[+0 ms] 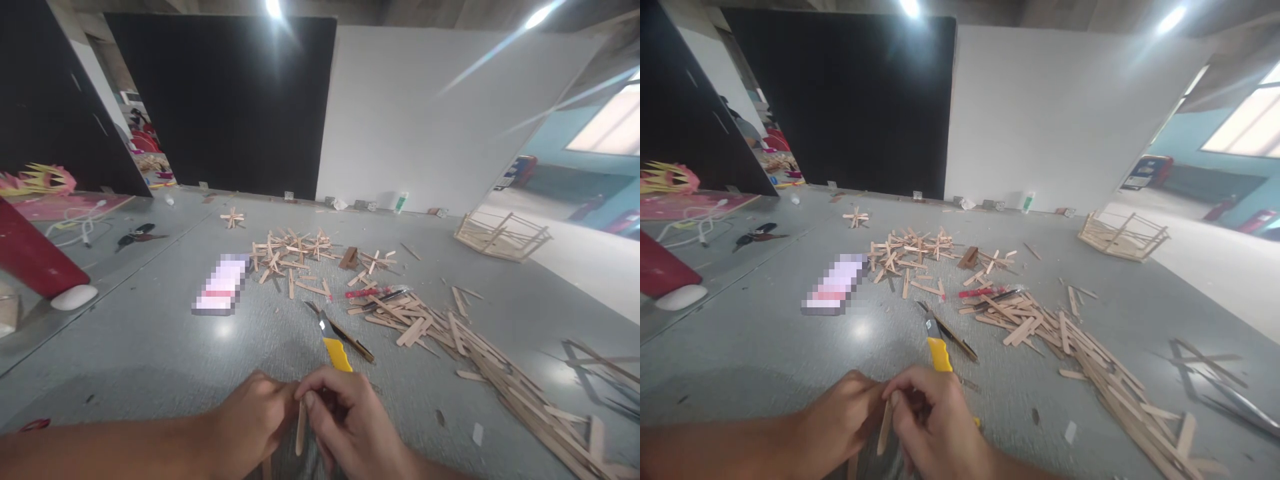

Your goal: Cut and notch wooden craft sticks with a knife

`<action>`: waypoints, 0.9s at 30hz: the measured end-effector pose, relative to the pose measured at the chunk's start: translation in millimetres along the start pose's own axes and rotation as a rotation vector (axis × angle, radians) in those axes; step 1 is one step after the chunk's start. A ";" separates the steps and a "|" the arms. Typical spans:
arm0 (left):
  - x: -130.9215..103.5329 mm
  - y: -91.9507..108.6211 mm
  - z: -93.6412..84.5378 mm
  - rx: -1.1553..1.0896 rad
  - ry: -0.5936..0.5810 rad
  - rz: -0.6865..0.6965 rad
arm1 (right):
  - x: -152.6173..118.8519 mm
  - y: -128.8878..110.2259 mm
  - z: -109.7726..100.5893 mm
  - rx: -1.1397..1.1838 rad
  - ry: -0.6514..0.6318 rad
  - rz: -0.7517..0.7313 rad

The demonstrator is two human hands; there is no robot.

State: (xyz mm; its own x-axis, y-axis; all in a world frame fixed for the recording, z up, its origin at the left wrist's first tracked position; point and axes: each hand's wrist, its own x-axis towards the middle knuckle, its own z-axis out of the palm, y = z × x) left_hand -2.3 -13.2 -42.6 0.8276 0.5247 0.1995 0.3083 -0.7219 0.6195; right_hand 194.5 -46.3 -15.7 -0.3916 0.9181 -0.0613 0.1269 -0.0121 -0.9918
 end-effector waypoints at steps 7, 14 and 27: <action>1.4 2.7 -0.6 -0.104 0.030 -0.022 | 0.3 -0.2 0.2 0.043 0.000 0.037; 0.5 -1.3 2.2 -0.042 0.026 -0.004 | 0.9 7.0 0.7 0.069 0.012 0.035; -0.5 -2.3 2.9 -0.018 0.013 -0.014 | -0.8 3.0 2.6 0.150 0.010 0.070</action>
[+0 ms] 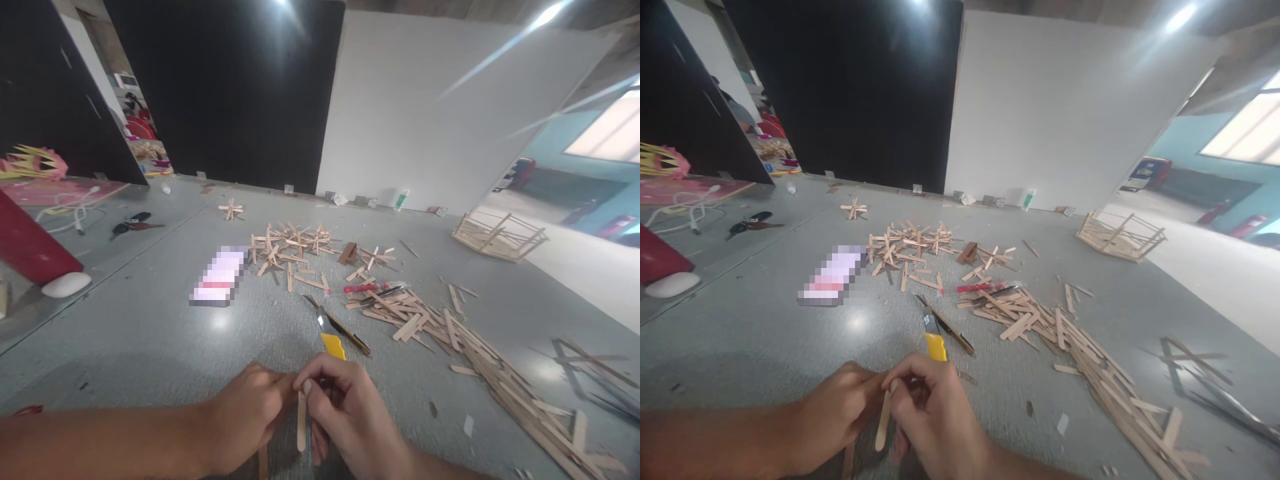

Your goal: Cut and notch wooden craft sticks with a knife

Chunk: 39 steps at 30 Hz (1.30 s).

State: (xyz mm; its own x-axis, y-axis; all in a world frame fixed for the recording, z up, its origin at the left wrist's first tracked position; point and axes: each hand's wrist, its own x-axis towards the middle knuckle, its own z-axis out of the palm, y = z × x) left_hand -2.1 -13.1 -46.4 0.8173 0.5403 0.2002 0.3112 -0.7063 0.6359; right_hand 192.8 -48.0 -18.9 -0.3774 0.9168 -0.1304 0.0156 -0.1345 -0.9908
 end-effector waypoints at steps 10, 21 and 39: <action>3.0 5.7 -6.9 -0.116 0.000 0.013 | 4.8 -6.1 -8.1 0.145 -0.107 -0.036; 5.9 14.3 -21.8 0.234 0.109 0.044 | 0.7 -7.4 -21.2 0.034 -0.094 -0.162; 7.5 35.9 -33.6 1.229 0.338 0.274 | 0.2 -3.1 -17.6 -0.403 0.059 -0.388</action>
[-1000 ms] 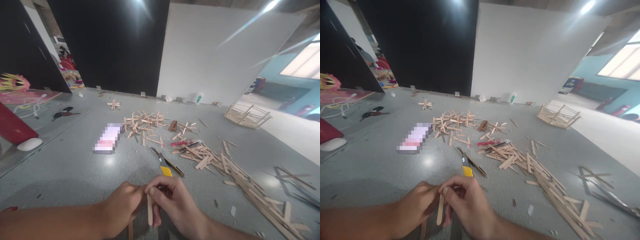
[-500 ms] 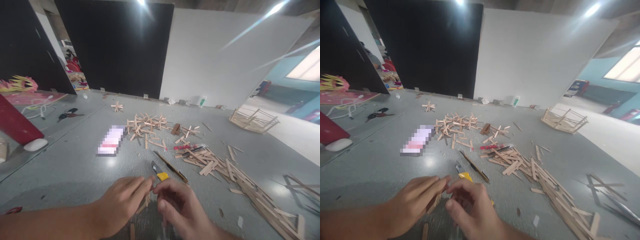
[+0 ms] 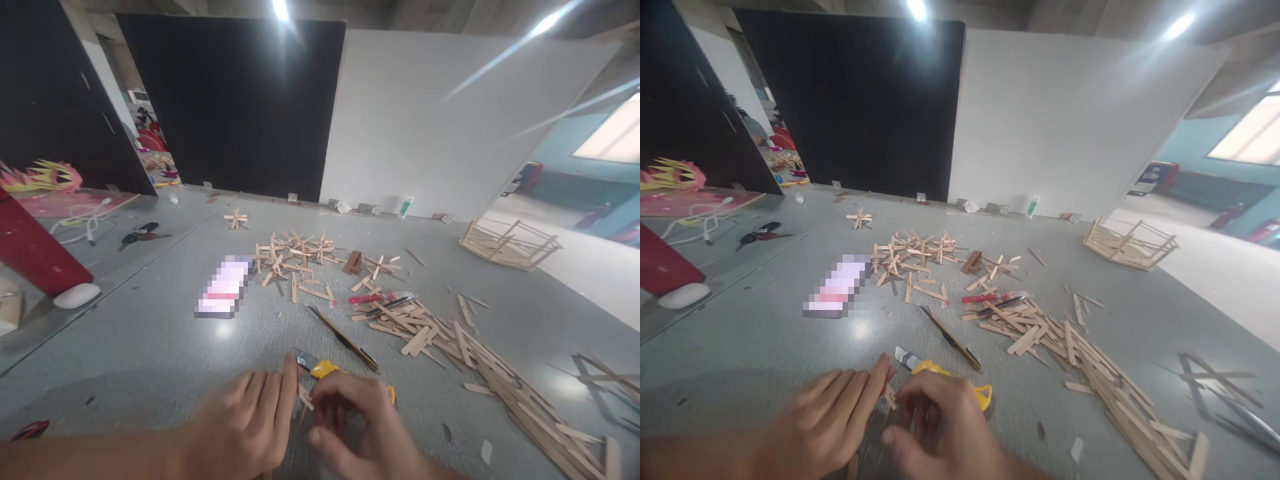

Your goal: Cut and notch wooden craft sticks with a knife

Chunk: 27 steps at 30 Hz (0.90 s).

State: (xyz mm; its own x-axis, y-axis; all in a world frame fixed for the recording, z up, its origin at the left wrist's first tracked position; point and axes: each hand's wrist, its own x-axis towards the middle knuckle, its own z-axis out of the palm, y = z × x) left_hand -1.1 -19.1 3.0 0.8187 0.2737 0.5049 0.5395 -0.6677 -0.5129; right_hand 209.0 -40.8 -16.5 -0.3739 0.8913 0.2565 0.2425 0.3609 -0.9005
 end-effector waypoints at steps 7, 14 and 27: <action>-4.9 1.8 4.7 -0.054 -0.033 0.042 | 4.6 5.4 -1.5 -0.153 0.094 -0.013; -7.4 5.3 2.9 -0.089 0.023 0.063 | 0.6 5.6 -5.8 -0.093 0.029 -0.030; 3.6 9.9 -4.6 -1.232 -0.422 -0.666 | 4.9 9.2 -8.9 -0.129 0.115 -0.037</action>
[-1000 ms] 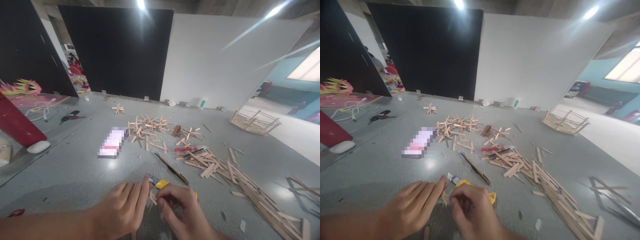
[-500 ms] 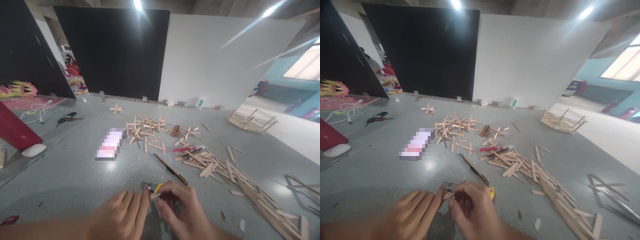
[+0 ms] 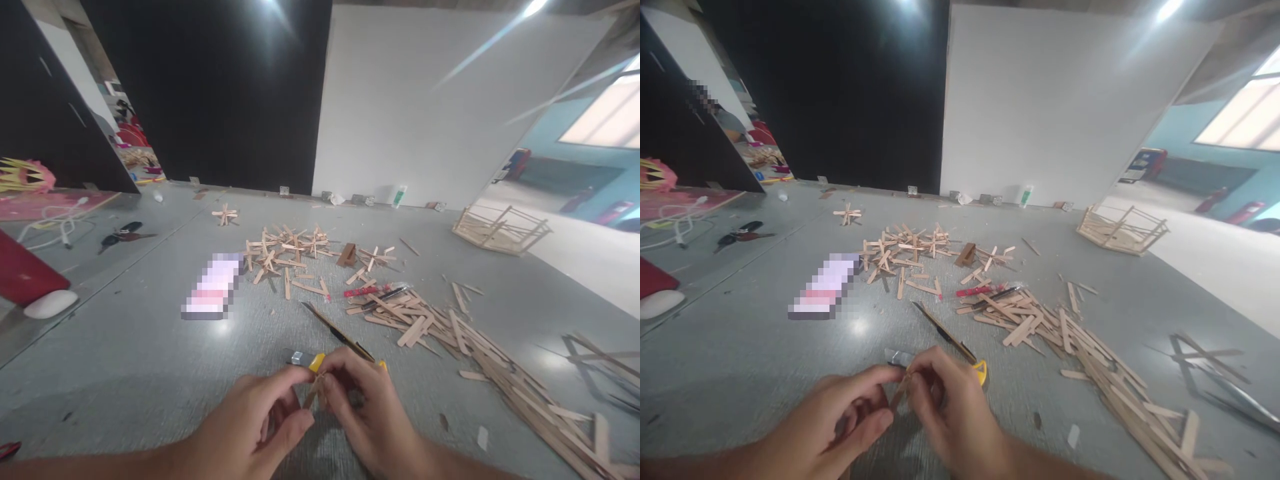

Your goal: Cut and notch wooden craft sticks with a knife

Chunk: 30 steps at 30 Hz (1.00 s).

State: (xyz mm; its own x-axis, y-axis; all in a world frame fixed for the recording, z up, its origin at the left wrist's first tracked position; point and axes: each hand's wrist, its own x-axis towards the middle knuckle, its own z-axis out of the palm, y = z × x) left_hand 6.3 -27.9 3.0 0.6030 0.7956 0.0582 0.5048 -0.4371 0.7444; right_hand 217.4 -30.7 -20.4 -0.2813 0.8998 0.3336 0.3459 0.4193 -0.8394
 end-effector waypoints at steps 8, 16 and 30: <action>8.2 -4.9 -2.0 -0.277 -0.197 -0.164 | 1.3 -3.5 -1.7 -0.009 -0.063 -0.017; 8.9 -14.1 2.1 -0.077 -0.020 0.069 | -3.5 2.0 1.0 -0.005 -0.001 -0.066; 3.5 -21.0 4.8 0.366 0.191 0.497 | -2.5 4.8 3.2 -0.133 0.078 -0.210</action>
State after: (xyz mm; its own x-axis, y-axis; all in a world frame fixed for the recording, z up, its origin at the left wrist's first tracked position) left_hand 0.7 -17.9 -15.7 0.7158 0.5076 0.4796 0.3923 -0.8604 0.3253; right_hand 216.8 -31.3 -26.6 -0.2912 0.7958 0.5309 0.4036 0.6054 -0.6860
